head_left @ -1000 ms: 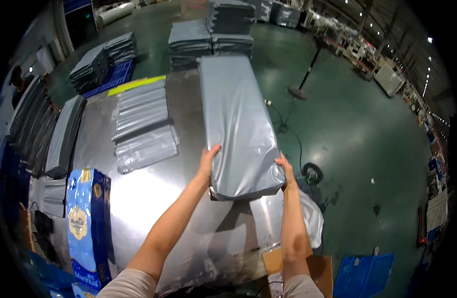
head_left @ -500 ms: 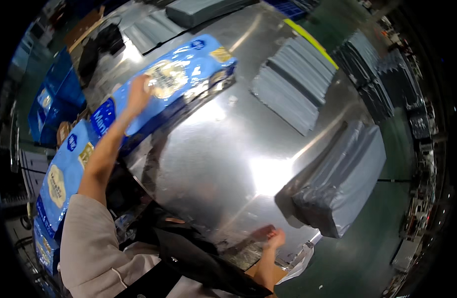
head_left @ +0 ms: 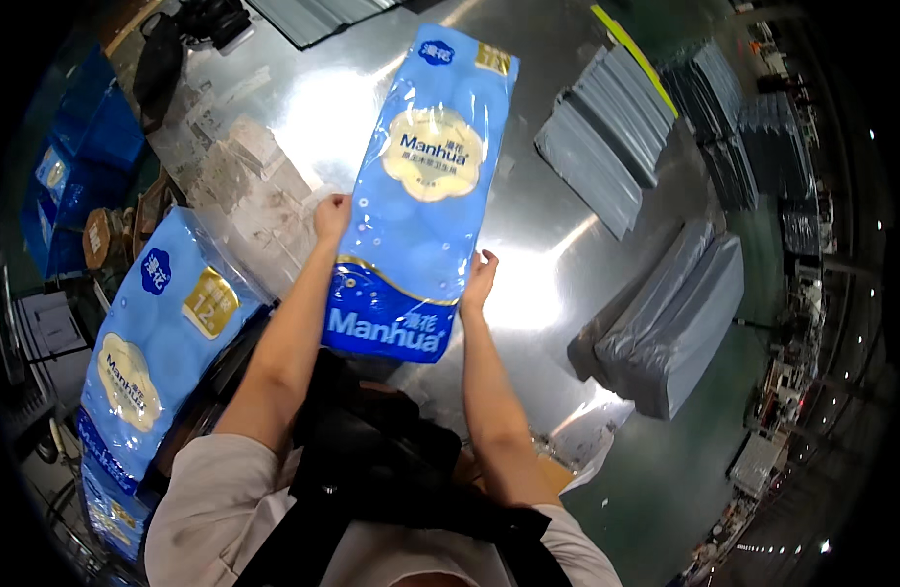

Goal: The person packs large plastic-wrapped bundles of toilet paper into grey shipping bags, seals the bags by hand, and places the finished packages into a pile.

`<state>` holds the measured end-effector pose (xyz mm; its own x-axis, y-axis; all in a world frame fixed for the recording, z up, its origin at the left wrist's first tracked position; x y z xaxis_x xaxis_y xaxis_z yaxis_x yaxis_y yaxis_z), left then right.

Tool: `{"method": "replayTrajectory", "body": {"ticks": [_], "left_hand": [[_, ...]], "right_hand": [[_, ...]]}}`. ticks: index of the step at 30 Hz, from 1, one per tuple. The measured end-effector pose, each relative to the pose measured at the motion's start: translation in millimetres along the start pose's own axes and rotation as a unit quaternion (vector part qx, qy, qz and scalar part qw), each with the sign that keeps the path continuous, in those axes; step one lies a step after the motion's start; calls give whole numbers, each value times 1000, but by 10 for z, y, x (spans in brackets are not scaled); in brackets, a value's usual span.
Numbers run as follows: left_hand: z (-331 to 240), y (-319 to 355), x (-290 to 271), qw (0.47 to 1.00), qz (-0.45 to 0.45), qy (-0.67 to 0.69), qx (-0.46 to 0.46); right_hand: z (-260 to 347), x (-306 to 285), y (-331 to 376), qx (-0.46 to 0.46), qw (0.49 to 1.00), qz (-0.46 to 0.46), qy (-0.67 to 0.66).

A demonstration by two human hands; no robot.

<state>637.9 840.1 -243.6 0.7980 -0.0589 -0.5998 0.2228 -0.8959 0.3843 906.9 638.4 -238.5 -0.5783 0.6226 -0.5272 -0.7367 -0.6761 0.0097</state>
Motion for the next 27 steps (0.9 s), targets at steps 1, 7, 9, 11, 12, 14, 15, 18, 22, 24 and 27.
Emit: {"method": "replayTrajectory", "body": {"ticks": [1, 7, 9, 11, 12, 14, 15, 18, 22, 24, 27], "left_hand": [[-63, 110, 133, 991, 64, 118, -29], [-975, 1164, 162, 810, 491, 292, -130], [-1242, 1283, 133, 850, 464, 239, -77], [-1505, 1487, 77, 859, 462, 218, -36], [-1625, 1566, 87, 858, 471, 205, -13], [-1769, 1777, 188, 852, 490, 184, 19], [-1809, 1906, 249, 847, 500, 176, 26], [-1778, 2254, 487, 844, 512, 155, 42], [-994, 2424, 1004, 886, 460, 30, 40], [-548, 2587, 1053, 830, 556, -23, 29], [-707, 2362, 973, 832, 537, 37, -131]], "right_hand": [[-219, -64, 25, 91, 993, -8, -80], [933, -674, 476, 235, 866, 97, -431], [1121, -971, 562, 235, 874, 117, -410], [1296, -1241, 651, 211, 871, 113, -428], [1274, -1352, 682, 190, 878, 81, -432], [1173, -1559, 801, 152, 887, 17, -436], [1096, -1671, 852, 128, 893, 1, -432], [963, -2017, 998, 98, 918, -30, -384], [331, -2127, 1189, 95, 898, -2, -429], [148, -2207, 1414, 151, 916, 9, -372], [-305, -2515, 1281, 230, 959, 15, -163]]}}
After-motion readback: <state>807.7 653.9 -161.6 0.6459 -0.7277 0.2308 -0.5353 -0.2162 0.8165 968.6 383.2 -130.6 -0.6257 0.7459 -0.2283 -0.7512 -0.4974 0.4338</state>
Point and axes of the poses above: each hand's wrist, its own y-axis away from the middle knuckle, its own x-axis out of the palm, z = x × y, the point moved 6 cm from there along -y, towards the middle knuckle, and after that the axes turned 13 degrees about -x, right-handed, at the moved point
